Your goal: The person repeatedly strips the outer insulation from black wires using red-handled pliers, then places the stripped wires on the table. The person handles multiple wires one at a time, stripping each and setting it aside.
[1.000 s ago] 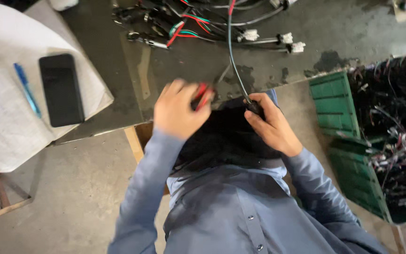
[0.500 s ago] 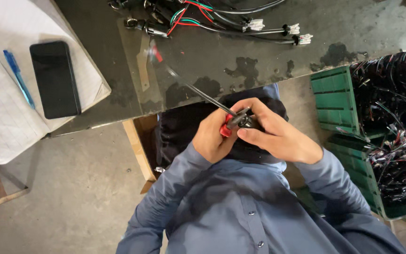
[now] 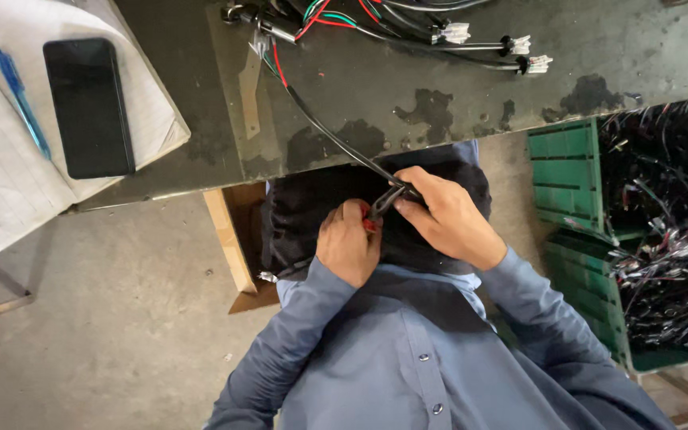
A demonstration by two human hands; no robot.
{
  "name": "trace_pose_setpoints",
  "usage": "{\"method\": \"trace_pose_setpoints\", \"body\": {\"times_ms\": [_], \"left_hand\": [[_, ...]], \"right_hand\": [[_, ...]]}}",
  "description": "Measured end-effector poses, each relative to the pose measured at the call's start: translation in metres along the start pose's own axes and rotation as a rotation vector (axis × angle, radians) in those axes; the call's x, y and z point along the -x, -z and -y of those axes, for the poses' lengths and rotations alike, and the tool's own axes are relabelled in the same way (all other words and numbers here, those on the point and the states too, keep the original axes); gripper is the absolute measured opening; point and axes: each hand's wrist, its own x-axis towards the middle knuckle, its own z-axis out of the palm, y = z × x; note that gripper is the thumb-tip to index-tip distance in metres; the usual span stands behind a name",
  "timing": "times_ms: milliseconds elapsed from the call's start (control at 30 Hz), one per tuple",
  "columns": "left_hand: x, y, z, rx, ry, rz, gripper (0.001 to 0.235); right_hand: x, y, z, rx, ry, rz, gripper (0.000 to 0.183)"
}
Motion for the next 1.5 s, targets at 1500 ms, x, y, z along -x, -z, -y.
{"method": "trace_pose_setpoints", "body": {"times_ms": [1500], "left_hand": [[-0.018,0.019,-0.011,0.110,0.144,0.161,0.030]], "right_hand": [[0.004,-0.012,-0.032,0.243,-0.078,0.123,0.036]]}}
